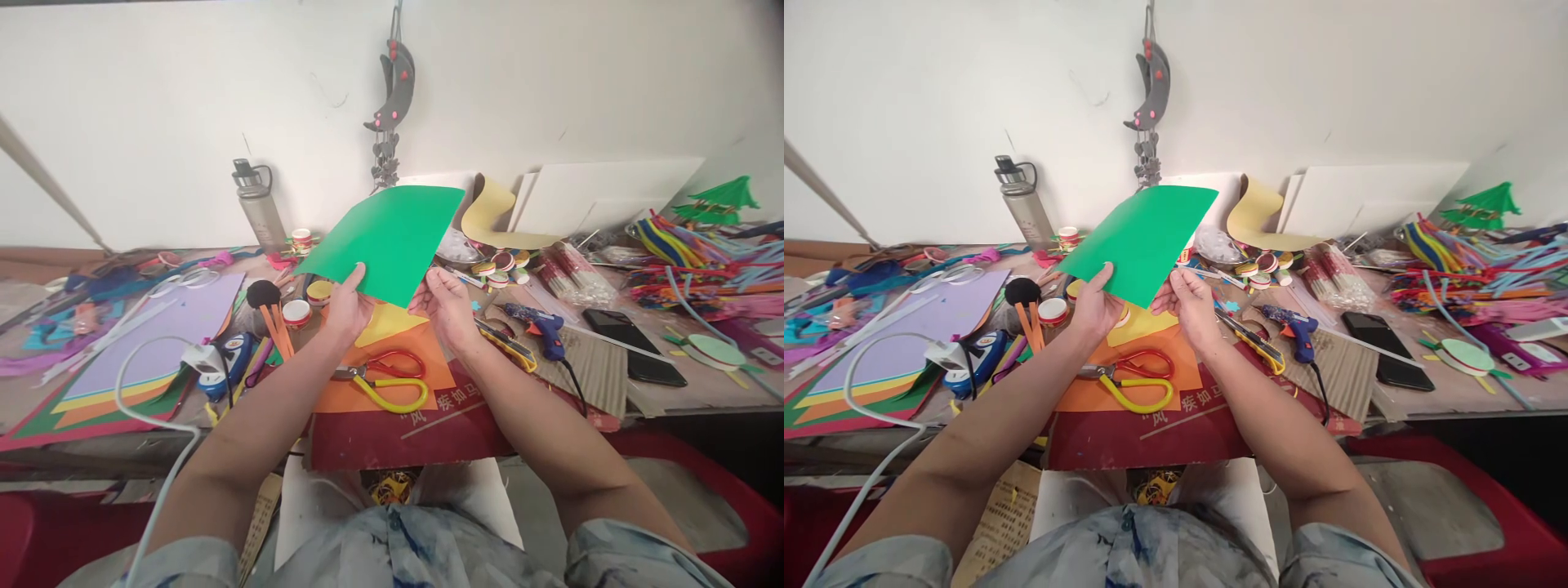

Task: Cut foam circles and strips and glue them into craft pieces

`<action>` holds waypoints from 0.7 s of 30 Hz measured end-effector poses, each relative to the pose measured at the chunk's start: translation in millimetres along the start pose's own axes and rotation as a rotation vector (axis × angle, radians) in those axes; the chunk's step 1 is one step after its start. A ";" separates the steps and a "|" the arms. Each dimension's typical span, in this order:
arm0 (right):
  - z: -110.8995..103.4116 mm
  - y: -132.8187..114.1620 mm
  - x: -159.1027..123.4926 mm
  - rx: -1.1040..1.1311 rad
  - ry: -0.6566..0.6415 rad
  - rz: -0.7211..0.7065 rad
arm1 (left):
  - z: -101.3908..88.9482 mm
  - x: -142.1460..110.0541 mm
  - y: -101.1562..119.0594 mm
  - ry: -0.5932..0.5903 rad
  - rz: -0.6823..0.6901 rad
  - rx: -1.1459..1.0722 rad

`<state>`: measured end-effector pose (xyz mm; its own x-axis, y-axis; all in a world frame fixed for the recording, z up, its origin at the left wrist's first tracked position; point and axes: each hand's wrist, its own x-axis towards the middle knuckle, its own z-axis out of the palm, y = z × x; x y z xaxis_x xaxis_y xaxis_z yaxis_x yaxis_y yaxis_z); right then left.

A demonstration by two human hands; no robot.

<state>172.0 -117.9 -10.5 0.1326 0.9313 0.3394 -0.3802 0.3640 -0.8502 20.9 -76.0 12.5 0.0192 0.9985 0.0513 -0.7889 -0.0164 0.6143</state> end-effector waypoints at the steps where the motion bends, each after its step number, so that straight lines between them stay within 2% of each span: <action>1: -0.2 0.2 -0.3 0.008 -0.010 -0.009 | -1.0 0.7 -0.1 0.000 0.005 0.007; 4: -1.9 -0.7 0.0 0.028 0.006 -0.074 | -5.0 4.5 2.3 -0.031 0.011 0.054; 7: -8.1 -3.4 4.6 0.053 0.079 -0.188 | -8.3 10.6 11.7 -0.062 0.016 0.116; 11: -27.5 -7.5 19.9 0.043 0.238 -0.274 | -11.0 20.4 38.4 -0.053 -0.069 0.251; 14: -44.3 -13.6 31.7 -0.048 0.341 -0.324 | -15.3 25.8 60.2 -0.055 -0.098 0.362; 17: -53.8 -24.7 36.0 -0.221 0.311 -0.393 | -23.2 30.1 73.2 -0.087 -0.132 0.428; 21: -55.9 -37.2 33.1 -0.479 0.210 -0.455 | -35.2 41.4 75.5 -0.085 -0.212 0.498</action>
<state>241.6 -99.7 9.9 0.3757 0.6502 0.6603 0.1948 0.6412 -0.7422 -59.5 -34.1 33.3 0.2116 0.9753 -0.0632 -0.3769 0.1411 0.9155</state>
